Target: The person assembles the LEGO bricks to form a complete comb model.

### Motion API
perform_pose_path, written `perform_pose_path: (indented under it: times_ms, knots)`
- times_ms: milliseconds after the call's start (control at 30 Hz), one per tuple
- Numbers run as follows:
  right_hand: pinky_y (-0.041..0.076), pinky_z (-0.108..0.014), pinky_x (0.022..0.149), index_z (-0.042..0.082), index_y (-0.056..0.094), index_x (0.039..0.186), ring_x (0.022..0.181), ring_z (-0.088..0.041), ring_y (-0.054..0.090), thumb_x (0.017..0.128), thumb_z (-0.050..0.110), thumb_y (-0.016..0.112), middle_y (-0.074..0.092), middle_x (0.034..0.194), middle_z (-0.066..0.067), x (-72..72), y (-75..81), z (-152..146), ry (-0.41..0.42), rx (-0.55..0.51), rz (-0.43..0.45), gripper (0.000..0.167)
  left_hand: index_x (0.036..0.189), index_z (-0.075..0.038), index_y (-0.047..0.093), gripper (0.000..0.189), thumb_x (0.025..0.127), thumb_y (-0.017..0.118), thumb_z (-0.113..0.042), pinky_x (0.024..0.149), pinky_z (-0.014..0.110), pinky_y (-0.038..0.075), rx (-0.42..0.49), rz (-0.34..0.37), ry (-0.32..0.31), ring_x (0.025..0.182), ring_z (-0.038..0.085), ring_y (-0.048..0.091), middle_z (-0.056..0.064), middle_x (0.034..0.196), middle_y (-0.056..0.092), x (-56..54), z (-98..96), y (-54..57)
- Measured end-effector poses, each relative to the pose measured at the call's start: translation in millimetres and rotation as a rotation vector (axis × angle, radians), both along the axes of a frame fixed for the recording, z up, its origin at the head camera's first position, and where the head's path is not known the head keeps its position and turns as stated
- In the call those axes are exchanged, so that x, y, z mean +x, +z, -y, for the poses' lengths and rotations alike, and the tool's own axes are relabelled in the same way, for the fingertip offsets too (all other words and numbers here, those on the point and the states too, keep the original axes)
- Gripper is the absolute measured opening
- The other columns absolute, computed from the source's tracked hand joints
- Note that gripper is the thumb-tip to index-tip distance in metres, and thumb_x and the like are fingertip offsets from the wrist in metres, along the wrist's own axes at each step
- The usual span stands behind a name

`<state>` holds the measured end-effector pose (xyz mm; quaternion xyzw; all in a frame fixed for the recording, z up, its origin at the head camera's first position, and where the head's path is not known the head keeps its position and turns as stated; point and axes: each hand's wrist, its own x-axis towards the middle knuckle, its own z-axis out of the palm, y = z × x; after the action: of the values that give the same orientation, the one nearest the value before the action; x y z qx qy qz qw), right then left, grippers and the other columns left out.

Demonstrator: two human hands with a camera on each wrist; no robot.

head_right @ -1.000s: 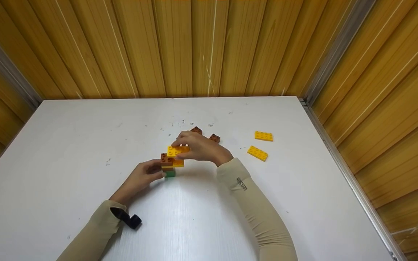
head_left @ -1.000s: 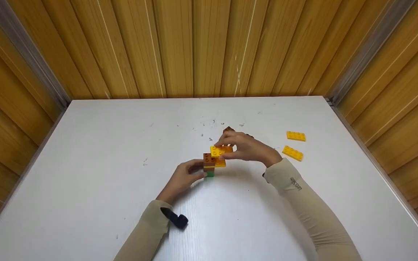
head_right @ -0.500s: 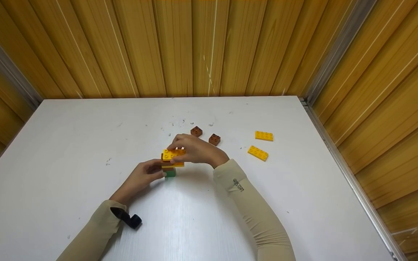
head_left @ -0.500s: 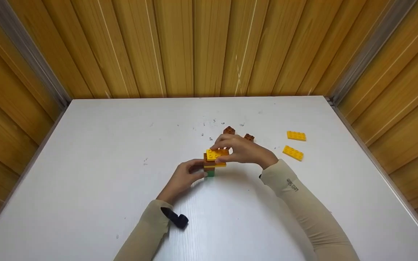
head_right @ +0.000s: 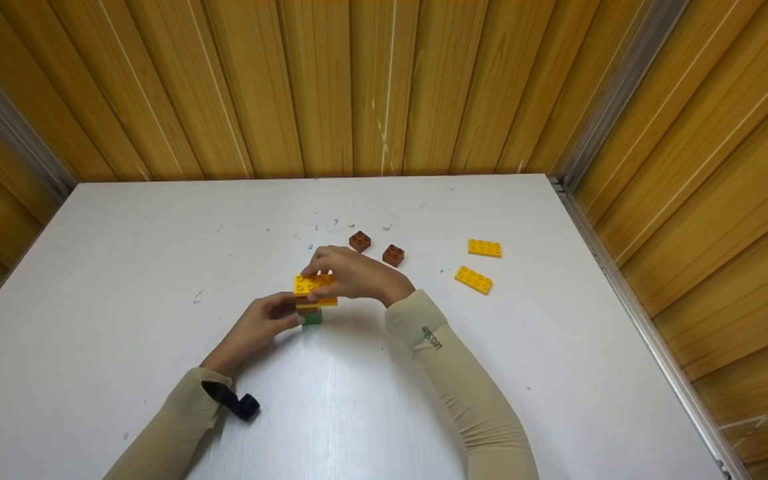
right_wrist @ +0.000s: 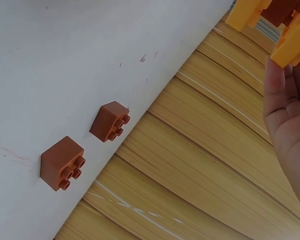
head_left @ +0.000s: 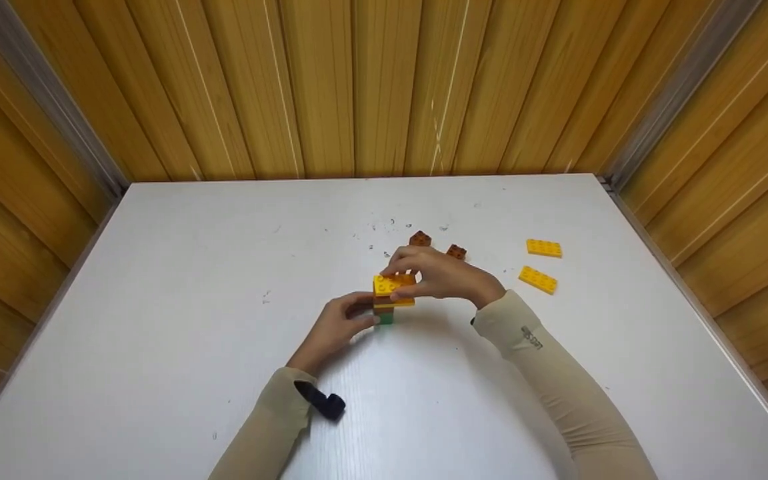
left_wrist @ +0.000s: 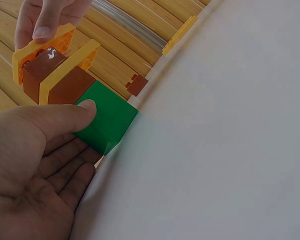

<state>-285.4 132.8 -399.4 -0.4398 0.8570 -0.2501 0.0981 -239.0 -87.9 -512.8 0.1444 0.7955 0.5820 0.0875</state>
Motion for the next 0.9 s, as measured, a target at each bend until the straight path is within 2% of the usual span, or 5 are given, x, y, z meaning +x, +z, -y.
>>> perform_pose_path:
  times_ms: [233, 667, 900]
  knots:
    - [0.052, -0.037, 0.094, 0.008, 0.068, 0.117, 0.106, -0.021, 0.060, 0.087, 0.024, 0.071, 0.063, 0.114, -0.004, -0.5, 1.5, 2.3, -0.007, 0.019, 0.022, 0.034, 0.130, -0.009, 0.058, 0.043, 0.089, 0.068, -0.015, 0.107, 0.039, 0.044, -0.005, 0.013, 0.008, 0.121, 0.024, 0.058, 0.010, 0.129, 0.062, 1.0, -0.1, 2.0]
    - [0.053, -0.035, 0.089, 0.008, 0.068, 0.115, 0.102, -0.020, 0.060, 0.087, 0.024, 0.071, 0.063, 0.113, -0.005, -1.0, 1.8, 5.4, -0.011, 0.048, 0.009, 0.033, 0.130, -0.009, 0.059, 0.042, 0.088, 0.068, -0.013, 0.107, 0.038, 0.044, 0.001, 0.033, 0.002, 0.121, 0.024, 0.058, 0.009, 0.129, 0.062, -0.1, 0.1, 1.5]
    - [0.053, -0.036, 0.090, 0.008, 0.069, 0.114, 0.102, -0.021, 0.059, 0.087, 0.024, 0.071, 0.063, 0.113, -0.005, -0.7, 2.5, 5.5, -0.005, 0.048, 0.015, 0.032, 0.129, -0.009, 0.059, 0.042, 0.088, 0.068, -0.013, 0.107, 0.040, 0.044, -0.010, 0.020, 0.005, 0.120, 0.024, 0.058, 0.009, 0.127, 0.063, -0.4, -0.4, 1.9]
